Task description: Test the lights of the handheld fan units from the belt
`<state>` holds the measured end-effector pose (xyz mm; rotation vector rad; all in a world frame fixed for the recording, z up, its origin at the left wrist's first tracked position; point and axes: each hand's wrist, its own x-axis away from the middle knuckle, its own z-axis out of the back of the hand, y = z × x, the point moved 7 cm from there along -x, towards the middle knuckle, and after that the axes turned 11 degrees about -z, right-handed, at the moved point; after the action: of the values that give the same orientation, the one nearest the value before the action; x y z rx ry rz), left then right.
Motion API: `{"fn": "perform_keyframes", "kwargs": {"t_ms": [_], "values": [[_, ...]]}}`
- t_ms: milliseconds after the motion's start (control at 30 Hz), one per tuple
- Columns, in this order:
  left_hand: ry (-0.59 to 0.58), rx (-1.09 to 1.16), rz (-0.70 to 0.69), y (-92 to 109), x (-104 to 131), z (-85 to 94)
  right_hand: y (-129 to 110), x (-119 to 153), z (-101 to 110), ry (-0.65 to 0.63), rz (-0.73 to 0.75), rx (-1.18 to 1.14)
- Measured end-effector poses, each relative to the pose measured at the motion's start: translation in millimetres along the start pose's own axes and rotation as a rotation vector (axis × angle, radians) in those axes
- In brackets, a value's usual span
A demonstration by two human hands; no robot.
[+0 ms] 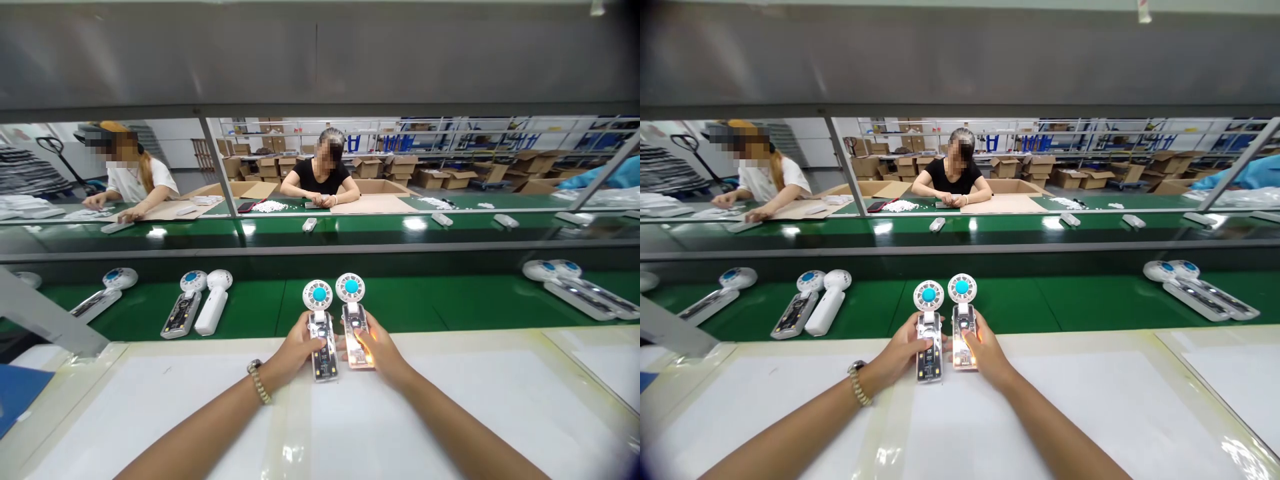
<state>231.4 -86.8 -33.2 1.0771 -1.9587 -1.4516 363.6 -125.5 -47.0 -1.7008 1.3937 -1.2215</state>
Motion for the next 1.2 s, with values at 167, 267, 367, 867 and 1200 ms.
{"fn": "perform_keyframes", "kwargs": {"t_ms": [167, 267, 367, 867, 1200], "values": [[0.014, -0.013, 0.000, -4.2, -1.7, 2.4, -1.0, 1.2, -2.0, -0.027, -0.018, 0.010], [0.021, 0.017, -0.004, -5.3, -2.3, 2.1, 1.5, -1.7, 1.6, -0.028, -0.007, 0.003], [0.020, 0.028, 0.002, -4.9, -2.3, 1.1, 2.8, -3.5, 3.6, -0.029, 0.003, -0.005], [-0.041, 0.057, 0.019, -10.6, -2.3, 2.1, 1.8, -2.2, -1.5, -0.093, 0.037, 0.053], [-0.035, 0.078, 0.048, -9.3, -1.8, -2.0, -5.3, 1.4, -3.7, -0.110, 0.124, 0.151]]}}
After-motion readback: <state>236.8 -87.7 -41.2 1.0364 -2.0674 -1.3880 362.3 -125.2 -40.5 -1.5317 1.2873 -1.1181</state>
